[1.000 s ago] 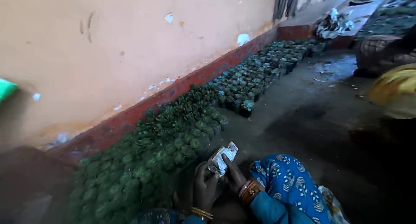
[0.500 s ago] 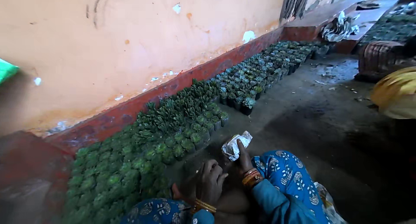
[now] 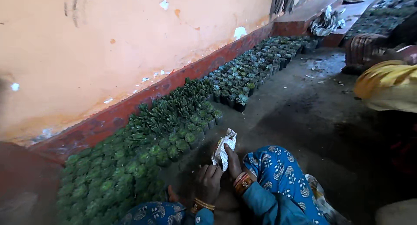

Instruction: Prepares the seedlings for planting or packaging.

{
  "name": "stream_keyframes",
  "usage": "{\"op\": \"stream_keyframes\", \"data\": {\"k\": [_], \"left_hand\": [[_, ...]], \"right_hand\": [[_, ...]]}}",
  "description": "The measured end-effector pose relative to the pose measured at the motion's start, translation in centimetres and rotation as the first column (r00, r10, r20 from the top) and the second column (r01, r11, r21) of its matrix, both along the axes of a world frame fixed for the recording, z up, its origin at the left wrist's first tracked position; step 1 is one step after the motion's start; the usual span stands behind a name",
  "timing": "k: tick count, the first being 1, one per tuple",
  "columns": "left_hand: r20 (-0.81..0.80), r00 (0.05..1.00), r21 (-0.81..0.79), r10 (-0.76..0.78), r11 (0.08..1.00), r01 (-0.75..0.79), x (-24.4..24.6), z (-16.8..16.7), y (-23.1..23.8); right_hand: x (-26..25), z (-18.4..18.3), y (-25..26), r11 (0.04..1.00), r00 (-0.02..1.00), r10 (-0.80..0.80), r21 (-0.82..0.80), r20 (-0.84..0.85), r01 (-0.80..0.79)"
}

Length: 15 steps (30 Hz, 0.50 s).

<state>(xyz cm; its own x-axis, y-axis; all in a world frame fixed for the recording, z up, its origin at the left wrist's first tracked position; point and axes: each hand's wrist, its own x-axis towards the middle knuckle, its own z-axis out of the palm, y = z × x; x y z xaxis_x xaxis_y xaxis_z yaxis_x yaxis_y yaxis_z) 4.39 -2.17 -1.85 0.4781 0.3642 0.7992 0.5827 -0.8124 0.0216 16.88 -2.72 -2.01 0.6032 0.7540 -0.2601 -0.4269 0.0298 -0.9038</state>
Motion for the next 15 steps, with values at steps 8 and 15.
{"op": "stream_keyframes", "data": {"k": [8, 15], "left_hand": [[0.278, 0.960, -0.502, -0.041, 0.845, 0.182, -1.9, 1.7, 0.2], [-0.014, 0.996, -0.733, 0.085, 0.677, -0.068, -0.5, 2.7, -0.9]], "right_hand": [[0.5, 2.3, -1.1, 0.998, 0.978, 0.028, 0.041, 0.209, -0.038], [0.0, 0.9, -1.2, 0.991, 0.868, 0.054, 0.082, 0.493, -0.108]]}}
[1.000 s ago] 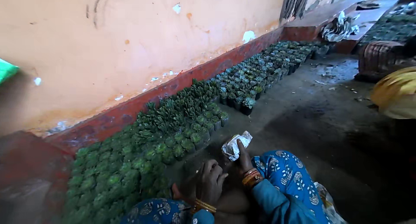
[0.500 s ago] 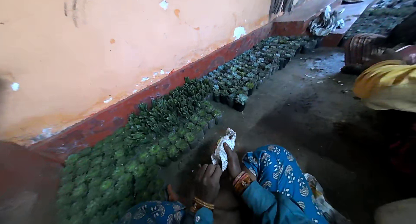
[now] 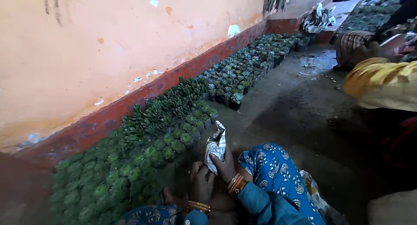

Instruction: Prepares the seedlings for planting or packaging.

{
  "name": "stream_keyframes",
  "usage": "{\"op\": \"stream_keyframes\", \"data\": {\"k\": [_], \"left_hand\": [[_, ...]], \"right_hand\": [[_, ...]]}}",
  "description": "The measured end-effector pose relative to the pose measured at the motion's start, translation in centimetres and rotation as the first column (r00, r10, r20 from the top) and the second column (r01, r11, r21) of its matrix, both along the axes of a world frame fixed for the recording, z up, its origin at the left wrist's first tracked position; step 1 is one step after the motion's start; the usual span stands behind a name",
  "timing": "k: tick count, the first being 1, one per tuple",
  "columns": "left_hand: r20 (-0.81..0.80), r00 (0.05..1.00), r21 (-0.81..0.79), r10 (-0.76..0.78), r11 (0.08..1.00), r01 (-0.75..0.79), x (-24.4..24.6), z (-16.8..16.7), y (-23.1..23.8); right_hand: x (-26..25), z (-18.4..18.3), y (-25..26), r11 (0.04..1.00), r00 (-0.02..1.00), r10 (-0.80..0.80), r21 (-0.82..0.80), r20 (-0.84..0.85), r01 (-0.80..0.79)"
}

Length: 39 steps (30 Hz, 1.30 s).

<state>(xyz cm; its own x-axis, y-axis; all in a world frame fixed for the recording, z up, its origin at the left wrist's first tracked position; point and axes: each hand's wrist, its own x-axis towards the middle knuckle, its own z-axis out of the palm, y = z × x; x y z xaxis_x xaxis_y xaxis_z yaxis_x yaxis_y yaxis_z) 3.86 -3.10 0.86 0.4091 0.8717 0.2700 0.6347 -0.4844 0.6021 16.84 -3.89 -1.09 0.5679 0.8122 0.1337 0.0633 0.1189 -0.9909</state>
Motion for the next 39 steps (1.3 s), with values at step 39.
{"op": "stream_keyframes", "data": {"k": [39], "left_hand": [[0.115, 0.971, 0.044, 0.212, 0.975, -0.218, -1.2, 0.7, 0.7]], "right_hand": [[0.7, 0.7, 1.2, 0.966, 0.636, 0.202, 0.046, -0.745, -0.254]]}}
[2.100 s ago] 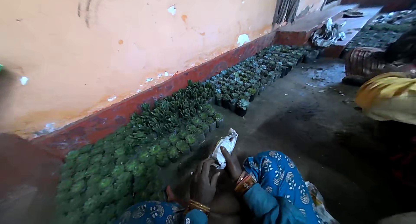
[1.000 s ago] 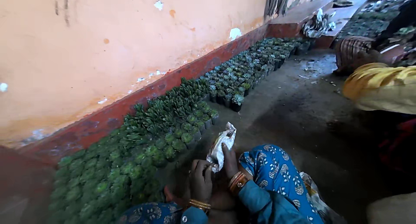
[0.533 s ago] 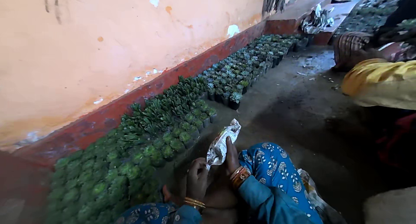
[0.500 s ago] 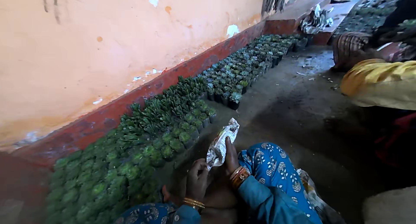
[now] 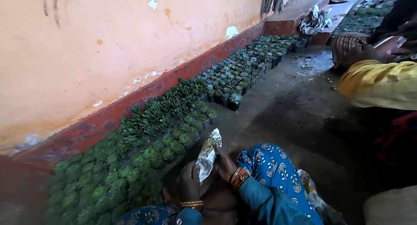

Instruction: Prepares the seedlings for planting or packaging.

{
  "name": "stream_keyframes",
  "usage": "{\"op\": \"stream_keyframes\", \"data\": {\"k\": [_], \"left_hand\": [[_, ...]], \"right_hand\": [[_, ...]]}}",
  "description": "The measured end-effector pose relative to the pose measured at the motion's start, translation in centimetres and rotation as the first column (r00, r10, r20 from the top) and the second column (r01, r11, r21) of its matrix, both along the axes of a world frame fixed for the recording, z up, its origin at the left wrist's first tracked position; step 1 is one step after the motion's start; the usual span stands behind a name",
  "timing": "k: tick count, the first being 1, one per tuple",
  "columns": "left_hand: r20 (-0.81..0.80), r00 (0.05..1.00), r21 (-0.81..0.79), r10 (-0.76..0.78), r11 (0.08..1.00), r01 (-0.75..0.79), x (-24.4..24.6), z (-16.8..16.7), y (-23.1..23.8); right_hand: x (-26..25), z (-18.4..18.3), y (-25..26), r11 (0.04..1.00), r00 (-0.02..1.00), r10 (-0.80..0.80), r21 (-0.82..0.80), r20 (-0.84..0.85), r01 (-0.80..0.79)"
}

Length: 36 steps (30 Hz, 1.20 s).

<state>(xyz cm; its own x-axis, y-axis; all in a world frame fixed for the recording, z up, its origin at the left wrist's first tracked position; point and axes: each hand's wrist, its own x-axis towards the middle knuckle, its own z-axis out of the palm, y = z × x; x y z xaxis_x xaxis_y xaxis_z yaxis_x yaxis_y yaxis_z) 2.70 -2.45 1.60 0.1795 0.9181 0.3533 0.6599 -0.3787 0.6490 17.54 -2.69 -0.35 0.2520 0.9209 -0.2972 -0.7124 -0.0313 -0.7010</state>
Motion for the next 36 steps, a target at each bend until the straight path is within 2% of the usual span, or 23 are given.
{"op": "stream_keyframes", "data": {"k": [2, 3, 6, 8, 11, 12, 13, 15, 17, 18, 19, 21, 25, 30, 33, 36], "left_hand": [[-0.093, 0.995, 0.105, -0.020, 0.994, 0.029, 0.0, -0.3, -0.1], [-0.106, 0.994, 0.108, -0.035, 0.993, 0.046, 0.0, -0.3, -0.1], [-0.051, 0.996, -0.058, -0.072, 0.996, 0.069, -0.6, 0.9, 0.5], [0.040, 0.998, -0.145, 0.058, 0.988, -0.052, -1.6, 1.5, 1.4], [0.210, 0.923, -0.080, 0.324, 0.946, -0.314, -3.7, 2.0, 2.7], [0.237, 0.910, -0.040, 0.339, 0.940, -0.340, -4.0, 2.2, 2.7], [0.247, 0.923, 0.000, 0.294, 0.953, -0.303, -3.9, 2.1, 2.4], [0.175, 0.982, 0.113, 0.076, 0.989, -0.097, -2.7, 1.3, 1.7], [-0.018, 0.991, 0.153, -0.131, 0.979, 0.133, -1.0, 0.4, 0.9], [-0.135, 0.977, 0.133, -0.166, 0.974, 0.184, -0.3, -0.1, 0.7], [-0.258, 0.954, 0.105, -0.151, 0.978, 0.183, 0.2, -0.5, 0.5], [-0.352, 0.934, 0.123, -0.060, 0.986, 0.110, 0.8, -0.8, 0.1], [-0.262, 0.959, 0.282, 0.109, 0.959, -0.032, 1.0, -0.8, 0.2], [-0.302, 0.946, 0.060, 0.122, 0.992, -0.109, 0.8, -0.5, 0.4], [-0.217, 0.974, -0.128, 0.070, 0.987, -0.100, 0.2, -0.3, 1.0], [-0.136, 0.989, -0.154, 0.052, 0.985, -0.073, -0.4, -0.4, 1.5]], "right_hand": [[0.1, 0.2, 0.0, 1.000, 1.000, -0.017, 0.000, -0.005, 0.017], [0.1, 0.2, 0.0, 0.999, 0.999, -0.039, -0.004, 0.010, 0.039], [0.4, 0.1, 0.2, 0.992, 0.989, -0.123, -0.006, 0.077, 0.124], [0.7, -0.1, 0.4, 0.979, 0.976, -0.202, -0.024, 0.079, 0.204], [2.1, -0.6, 1.0, 0.939, 0.944, -0.325, -0.100, 0.058, 0.330], [2.4, -0.6, 1.1, 0.932, 0.938, -0.340, -0.109, 0.063, 0.345], [2.5, -0.6, 1.1, 0.932, 0.937, -0.343, -0.102, 0.067, 0.348], [1.8, -0.6, 1.0, 0.946, 0.947, -0.315, -0.062, 0.056, 0.318], [0.6, -0.6, 0.8, 0.960, 0.961, -0.274, -0.048, 0.027, 0.275], [0.1, -0.6, 0.7, 0.966, 0.967, -0.254, -0.050, 0.013, 0.254], [-0.3, -0.5, 0.5, 0.970, 0.971, -0.237, -0.055, 0.000, 0.237], [-1.0, -0.3, 0.3, 0.971, 0.974, -0.228, -0.076, -0.007, 0.227], [-1.4, 0.3, 0.2, 0.961, 0.965, -0.263, -0.086, 0.006, 0.262], [-1.1, -0.2, 0.2, 0.947, 0.948, -0.319, -0.041, 0.023, 0.320], [-0.8, -0.2, 0.3, 0.948, 0.949, -0.313, -0.054, 0.026, 0.314], [-0.7, -0.5, 0.5, 0.944, 0.947, -0.320, -0.075, 0.018, 0.320]]}}
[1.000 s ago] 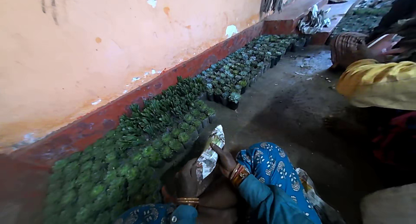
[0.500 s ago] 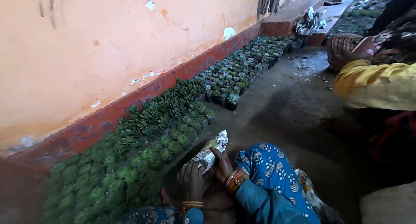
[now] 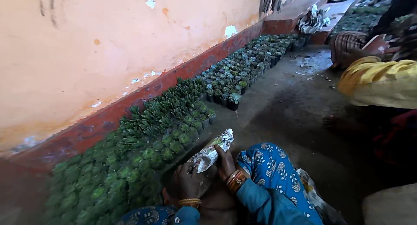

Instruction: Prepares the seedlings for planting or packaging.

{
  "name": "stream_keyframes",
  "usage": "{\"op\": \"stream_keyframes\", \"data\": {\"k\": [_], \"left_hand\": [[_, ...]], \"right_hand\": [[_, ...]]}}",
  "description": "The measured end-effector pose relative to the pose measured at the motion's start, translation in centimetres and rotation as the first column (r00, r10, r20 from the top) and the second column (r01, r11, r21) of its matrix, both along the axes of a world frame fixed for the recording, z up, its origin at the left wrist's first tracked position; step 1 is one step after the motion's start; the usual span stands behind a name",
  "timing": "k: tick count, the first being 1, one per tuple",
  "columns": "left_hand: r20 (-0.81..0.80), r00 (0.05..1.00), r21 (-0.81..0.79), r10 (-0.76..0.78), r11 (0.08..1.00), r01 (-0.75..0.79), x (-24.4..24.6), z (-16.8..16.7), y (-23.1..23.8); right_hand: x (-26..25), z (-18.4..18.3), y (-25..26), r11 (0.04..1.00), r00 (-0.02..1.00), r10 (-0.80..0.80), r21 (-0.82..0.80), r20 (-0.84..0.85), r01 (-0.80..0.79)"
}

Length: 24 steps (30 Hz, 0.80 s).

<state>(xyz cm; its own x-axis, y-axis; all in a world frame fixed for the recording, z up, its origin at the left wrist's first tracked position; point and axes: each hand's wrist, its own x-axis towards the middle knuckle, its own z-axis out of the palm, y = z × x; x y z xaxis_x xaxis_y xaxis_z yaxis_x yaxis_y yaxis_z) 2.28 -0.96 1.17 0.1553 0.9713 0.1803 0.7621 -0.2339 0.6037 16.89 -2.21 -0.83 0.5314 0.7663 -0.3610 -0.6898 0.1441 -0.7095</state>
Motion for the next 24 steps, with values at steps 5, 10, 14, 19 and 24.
{"op": "stream_keyframes", "data": {"k": [5, 10, 14, 19, 24], "left_hand": [[0.053, 0.970, 0.205, -0.239, 0.953, 0.224, -0.3, -0.1, -0.4], [0.014, 0.854, 0.549, -0.519, 0.718, 0.427, 0.6, -1.9, 0.3], [0.113, 0.876, 0.546, -0.469, 0.766, 0.339, 0.6, -1.9, 0.0], [0.046, 0.929, 0.571, -0.366, 0.773, 0.276, 0.9, -1.1, -0.6], [-0.136, 0.979, 0.344, -0.155, 0.919, 0.193, 1.6, -1.1, -1.4]], "right_hand": [[1.3, 0.1, 0.5, 0.994, 0.994, -0.101, -0.036, -0.035, 0.099], [2.9, 1.0, 0.4, 0.987, 0.985, -0.162, -0.015, -0.061, 0.161], [2.9, 0.6, 0.6, 0.986, 0.985, -0.164, -0.020, -0.050, 0.163], [1.1, 0.2, 0.3, 0.999, 0.998, -0.054, -0.001, -0.028, 0.054], [-0.5, -0.1, 0.0, 0.999, 0.999, 0.036, 0.017, 0.000, -0.036]]}}
